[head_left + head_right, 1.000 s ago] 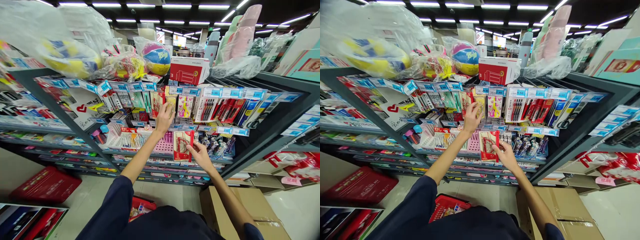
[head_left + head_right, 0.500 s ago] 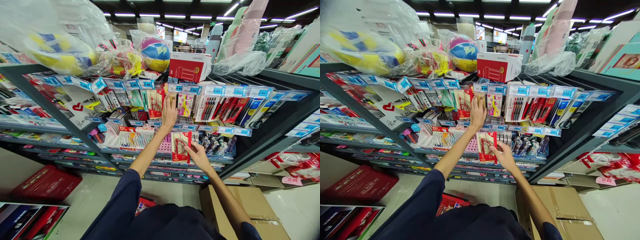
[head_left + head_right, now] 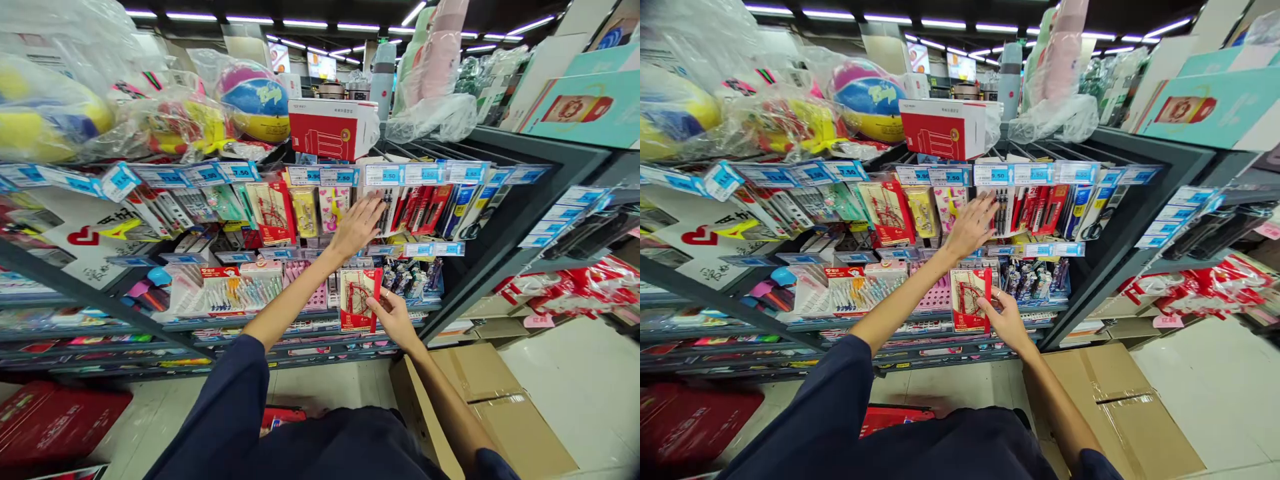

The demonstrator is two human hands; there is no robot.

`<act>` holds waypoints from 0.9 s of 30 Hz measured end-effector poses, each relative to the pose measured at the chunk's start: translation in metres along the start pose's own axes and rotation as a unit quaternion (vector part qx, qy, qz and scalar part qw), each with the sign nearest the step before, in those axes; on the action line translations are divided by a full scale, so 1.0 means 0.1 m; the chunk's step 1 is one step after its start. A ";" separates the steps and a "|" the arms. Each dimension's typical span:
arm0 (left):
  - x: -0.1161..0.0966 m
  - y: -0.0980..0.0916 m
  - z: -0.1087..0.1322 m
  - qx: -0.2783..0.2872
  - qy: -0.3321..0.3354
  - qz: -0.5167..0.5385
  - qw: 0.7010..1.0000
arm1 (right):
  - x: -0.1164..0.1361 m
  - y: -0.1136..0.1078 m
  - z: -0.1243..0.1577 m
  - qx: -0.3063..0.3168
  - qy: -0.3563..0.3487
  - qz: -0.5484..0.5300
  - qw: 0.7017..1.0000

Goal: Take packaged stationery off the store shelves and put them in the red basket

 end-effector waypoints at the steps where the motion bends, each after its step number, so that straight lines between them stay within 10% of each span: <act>1: -0.07 0.04 -0.09 0.012 0.015 -0.008 1.000 | 0.00 -0.06 0.04 -0.009 0.005 -0.004 1.000; 27: -0.09 0.29 -0.45 0.018 -0.028 -0.012 0.999 | -0.07 -0.56 0.23 -0.026 0.043 -0.027 0.998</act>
Point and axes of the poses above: each hand's wrist, its own z-axis away from the middle knuckle, its own y-axis out of the palm, x = y × z, the point moved 4 cm from there along -z, towards the middle knuckle, and after that the axes turned 13 degrees about -y, right-handed, at the moved point
